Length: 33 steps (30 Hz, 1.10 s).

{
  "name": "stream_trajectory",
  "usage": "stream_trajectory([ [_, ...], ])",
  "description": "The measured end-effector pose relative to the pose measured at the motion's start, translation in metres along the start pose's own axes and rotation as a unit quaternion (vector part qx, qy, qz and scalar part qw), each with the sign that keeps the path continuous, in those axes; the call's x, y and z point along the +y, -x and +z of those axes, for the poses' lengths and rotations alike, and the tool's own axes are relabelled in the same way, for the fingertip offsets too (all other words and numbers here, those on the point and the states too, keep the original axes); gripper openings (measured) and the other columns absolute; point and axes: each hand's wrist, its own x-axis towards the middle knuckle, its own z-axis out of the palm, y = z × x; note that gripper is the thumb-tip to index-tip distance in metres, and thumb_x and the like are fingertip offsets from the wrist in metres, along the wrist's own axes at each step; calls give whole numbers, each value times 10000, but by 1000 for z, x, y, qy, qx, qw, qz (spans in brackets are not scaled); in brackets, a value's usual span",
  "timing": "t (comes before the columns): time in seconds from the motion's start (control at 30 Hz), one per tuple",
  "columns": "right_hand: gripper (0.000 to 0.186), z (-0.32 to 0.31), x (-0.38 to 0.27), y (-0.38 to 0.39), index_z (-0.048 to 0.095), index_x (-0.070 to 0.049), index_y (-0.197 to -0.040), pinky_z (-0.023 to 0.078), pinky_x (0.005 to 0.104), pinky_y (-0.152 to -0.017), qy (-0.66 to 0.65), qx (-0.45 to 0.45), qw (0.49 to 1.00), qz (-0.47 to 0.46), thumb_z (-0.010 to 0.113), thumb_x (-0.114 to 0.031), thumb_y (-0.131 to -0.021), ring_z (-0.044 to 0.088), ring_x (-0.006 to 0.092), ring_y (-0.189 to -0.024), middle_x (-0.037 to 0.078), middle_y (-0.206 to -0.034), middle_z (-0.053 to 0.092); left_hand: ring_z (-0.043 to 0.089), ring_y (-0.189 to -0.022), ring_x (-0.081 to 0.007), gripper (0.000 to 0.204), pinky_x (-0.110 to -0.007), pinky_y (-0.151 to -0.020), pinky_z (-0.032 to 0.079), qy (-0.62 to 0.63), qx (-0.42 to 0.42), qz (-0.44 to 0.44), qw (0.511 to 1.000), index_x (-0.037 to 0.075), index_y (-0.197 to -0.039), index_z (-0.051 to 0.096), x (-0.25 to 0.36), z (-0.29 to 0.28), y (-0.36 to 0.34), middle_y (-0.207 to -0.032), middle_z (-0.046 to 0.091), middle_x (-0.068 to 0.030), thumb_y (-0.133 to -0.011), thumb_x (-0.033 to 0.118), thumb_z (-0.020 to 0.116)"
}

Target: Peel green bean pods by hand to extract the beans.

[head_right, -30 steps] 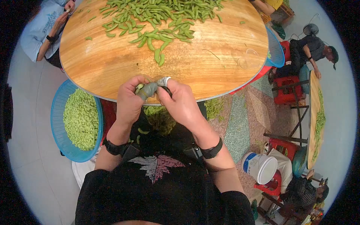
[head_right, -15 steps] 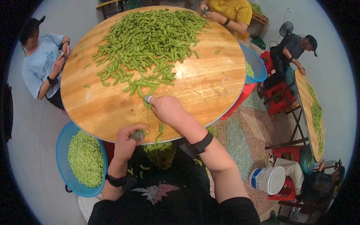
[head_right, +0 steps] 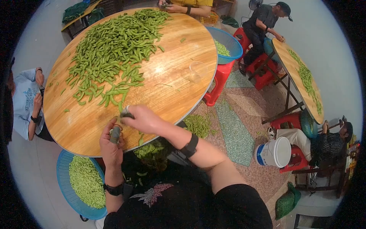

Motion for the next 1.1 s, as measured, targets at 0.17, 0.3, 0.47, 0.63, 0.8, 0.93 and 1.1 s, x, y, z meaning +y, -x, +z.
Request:
stream_trajectory([
  [0.17, 176, 8, -12, 21, 534, -33, -802, 345, 230, -463, -232, -96, 956, 153, 545, -184, -891, 416, 50, -531, -24, -587, 476, 461, -578, -24, 212, -153, -451, 309, 72, 12, 13, 997, 1, -1047, 594, -9, 4, 2, -843, 606, -16, -838, 34, 607],
  [0.3, 252, 10, -8, 32, 509, -62, -775, 315, 223, -451, -346, -158, 904, 194, 448, -242, -940, 386, 59, -492, -30, -573, 446, 475, -565, -38, 166, -156, -445, 319, 80, 47, 0, 996, -3, -1003, 603, -9, 5, 4, -832, 612, -31, -840, 27, 597],
  [0.47, 258, 1, -11, 41, 498, -80, -911, 278, 188, -465, -483, -213, 828, 188, 357, -282, -987, 349, 41, -520, -30, -650, 426, 500, -557, -50, 111, -162, -437, 345, 78, 45, -5, 996, 4, -939, 620, -3, 7, 6, -789, 620, -27, -835, 45, 618],
  [0.63, 185, 4, -4, 44, 489, -84, -910, 262, 172, -454, -514, -208, 803, 218, 387, -223, -978, 342, 33, -516, -22, -669, 428, 503, -559, -53, 80, -162, -431, 326, 62, 52, 7, 997, 20, -901, 616, -8, 12, 5, -758, 612, -16, -829, 51, 632],
  [0.8, 149, 8, -10, 47, 478, -94, -878, 244, 180, -430, -509, -192, 805, 235, 409, -191, -968, 329, 29, -497, -34, -635, 417, 509, -563, -62, 97, -166, -451, 342, 149, -78, -67, 984, 23, -899, 602, -5, -2, 3, -756, 603, -14, -807, -6, 613],
  [0.93, 158, 15, -5, 46, 477, -89, -782, 273, 215, -414, -518, -166, 796, 266, 449, -157, -922, 376, 72, -457, -14, -592, 448, 495, -554, -52, 127, -167, -456, 342, 174, -95, -84, 977, 28, -903, 597, -2, 1, 4, -762, 599, -10, -795, -38, 596],
  [1.1, 132, 17, -5, 40, 536, -30, -812, 384, 286, -471, -98, -35, 992, 74, 514, -145, -874, 467, 144, -494, 79, -587, 504, 493, -584, -39, 121, -168, -432, 327, -59, -17, 34, 998, 10, -962, 589, -16, 3, -1, -811, 593, -7, -845, 30, 567],
])
